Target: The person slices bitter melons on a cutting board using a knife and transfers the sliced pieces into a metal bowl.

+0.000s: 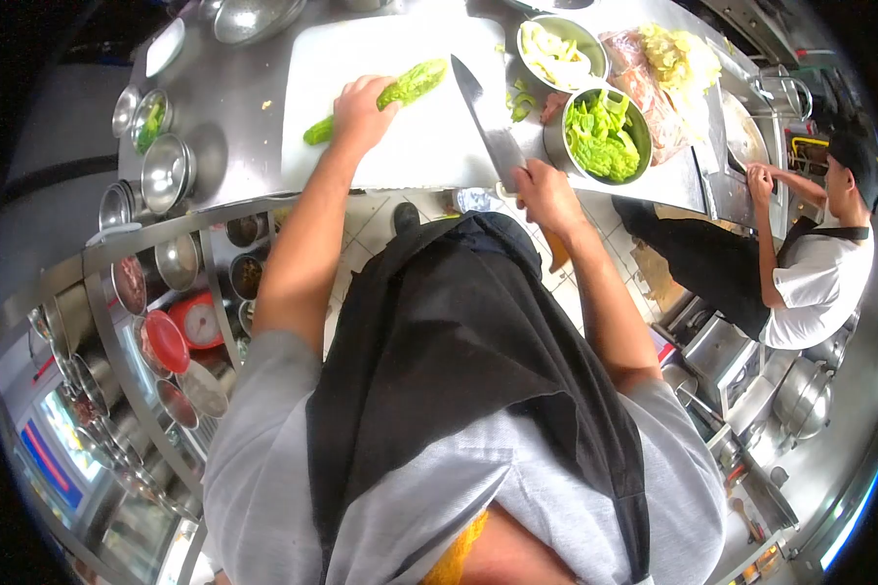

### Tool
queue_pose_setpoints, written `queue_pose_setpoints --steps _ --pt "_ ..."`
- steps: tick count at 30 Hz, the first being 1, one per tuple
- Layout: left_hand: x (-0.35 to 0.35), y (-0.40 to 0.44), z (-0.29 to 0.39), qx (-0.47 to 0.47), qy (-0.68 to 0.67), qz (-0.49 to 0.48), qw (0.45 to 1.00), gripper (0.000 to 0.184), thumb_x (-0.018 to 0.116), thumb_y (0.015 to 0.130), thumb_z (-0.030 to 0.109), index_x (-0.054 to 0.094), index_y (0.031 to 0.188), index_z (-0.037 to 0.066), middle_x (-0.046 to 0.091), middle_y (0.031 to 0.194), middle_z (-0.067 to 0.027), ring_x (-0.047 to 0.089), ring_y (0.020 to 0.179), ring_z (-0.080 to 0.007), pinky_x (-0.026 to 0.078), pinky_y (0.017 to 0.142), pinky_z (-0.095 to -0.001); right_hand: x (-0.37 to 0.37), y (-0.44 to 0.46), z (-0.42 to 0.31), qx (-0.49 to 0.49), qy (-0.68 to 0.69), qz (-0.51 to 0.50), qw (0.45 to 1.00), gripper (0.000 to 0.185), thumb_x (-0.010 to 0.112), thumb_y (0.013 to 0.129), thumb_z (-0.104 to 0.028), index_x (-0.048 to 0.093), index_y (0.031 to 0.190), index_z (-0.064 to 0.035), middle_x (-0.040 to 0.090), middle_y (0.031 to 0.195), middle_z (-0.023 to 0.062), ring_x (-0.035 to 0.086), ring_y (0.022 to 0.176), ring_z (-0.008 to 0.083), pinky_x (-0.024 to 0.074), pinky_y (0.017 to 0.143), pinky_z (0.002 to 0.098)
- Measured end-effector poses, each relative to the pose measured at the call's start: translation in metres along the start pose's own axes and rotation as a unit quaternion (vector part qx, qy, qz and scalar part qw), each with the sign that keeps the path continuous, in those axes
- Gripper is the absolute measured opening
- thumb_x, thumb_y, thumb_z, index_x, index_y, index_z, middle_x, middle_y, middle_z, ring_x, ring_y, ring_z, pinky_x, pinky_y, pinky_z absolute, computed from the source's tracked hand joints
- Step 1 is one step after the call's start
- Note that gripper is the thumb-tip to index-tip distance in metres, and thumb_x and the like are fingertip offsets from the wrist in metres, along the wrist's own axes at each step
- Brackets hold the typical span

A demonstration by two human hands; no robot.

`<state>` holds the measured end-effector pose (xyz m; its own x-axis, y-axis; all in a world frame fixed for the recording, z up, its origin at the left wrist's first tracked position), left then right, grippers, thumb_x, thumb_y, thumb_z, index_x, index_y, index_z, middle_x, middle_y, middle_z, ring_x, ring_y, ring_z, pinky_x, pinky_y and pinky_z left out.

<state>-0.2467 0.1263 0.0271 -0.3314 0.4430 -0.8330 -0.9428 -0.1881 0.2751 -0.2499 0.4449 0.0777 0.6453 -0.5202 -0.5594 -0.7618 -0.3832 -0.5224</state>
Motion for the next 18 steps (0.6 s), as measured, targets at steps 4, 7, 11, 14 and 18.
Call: queue_pose_setpoints --steps 4,7,11,14,18 --pt "-0.007 -0.007 0.000 -0.046 -0.005 -0.009 0.999 0.040 0.078 0.081 0.022 0.070 0.119 0.016 0.065 0.124 -0.0068 0.058 0.115 -0.0320 0.049 0.099 -0.0442 0.026 0.043 -0.028 -0.099 -0.087 0.038 0.991 0.035 0.050 0.099 -0.027 0.065 0.092 0.0032 0.069 0.072 0.0203 0.070 0.059 0.0293 0.0563 0.066 0.0433" --pt "-0.003 -0.006 -0.003 -0.047 -0.014 0.010 0.999 0.038 0.078 0.081 0.021 0.070 0.117 0.015 0.065 0.123 -0.0069 0.059 0.114 -0.0320 0.049 0.099 -0.0436 0.035 0.060 -0.054 -0.092 -0.054 0.005 0.994 0.035 0.049 0.099 -0.027 0.067 0.094 0.0029 0.069 0.071 0.0215 0.070 0.059 0.0317 0.0566 0.068 0.0440" --pt "-0.005 -0.008 -0.003 -0.014 -0.032 0.058 0.998 0.037 0.078 0.077 0.018 0.070 0.113 0.017 0.067 0.117 -0.0055 0.061 0.105 -0.0330 0.052 0.091 -0.0452 0.045 0.068 -0.061 -0.057 -0.044 -0.033 0.997 0.038 0.047 0.101 -0.028 0.067 0.096 0.0039 0.069 0.070 0.0207 0.070 0.059 0.0334 0.0570 0.069 0.0433" --pt "-0.005 -0.007 -0.004 -0.006 -0.040 0.060 0.997 0.036 0.079 0.077 0.017 0.071 0.112 0.017 0.067 0.115 -0.0051 0.061 0.104 -0.0329 0.052 0.091 -0.0451 0.049 0.067 -0.060 -0.048 -0.062 -0.045 0.996 0.038 0.046 0.101 -0.027 0.067 0.096 0.0044 0.069 0.069 0.0207 0.070 0.059 0.0330 0.0574 0.069 0.0426" --pt "-0.005 -0.005 -0.003 0.002 -0.046 0.064 0.997 0.035 0.079 0.076 0.016 0.071 0.110 0.017 0.068 0.113 -0.0046 0.061 0.103 -0.0327 0.053 0.089 -0.0445 0.054 0.056 -0.054 -0.020 -0.072 -0.069 0.995 0.038 0.047 0.101 -0.028 0.067 0.099 0.0046 0.070 0.078 0.0256 0.072 0.070 0.0373 0.0568 0.076 0.0457"
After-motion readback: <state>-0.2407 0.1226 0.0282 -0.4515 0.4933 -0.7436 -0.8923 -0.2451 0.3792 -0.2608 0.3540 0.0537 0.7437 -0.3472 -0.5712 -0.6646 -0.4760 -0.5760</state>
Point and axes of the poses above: each hand's wrist, its own y-axis towards the middle knuckle, its own x-axis out of the palm, z = x × y, the point moved 5 cm from there along y, towards the middle knuckle
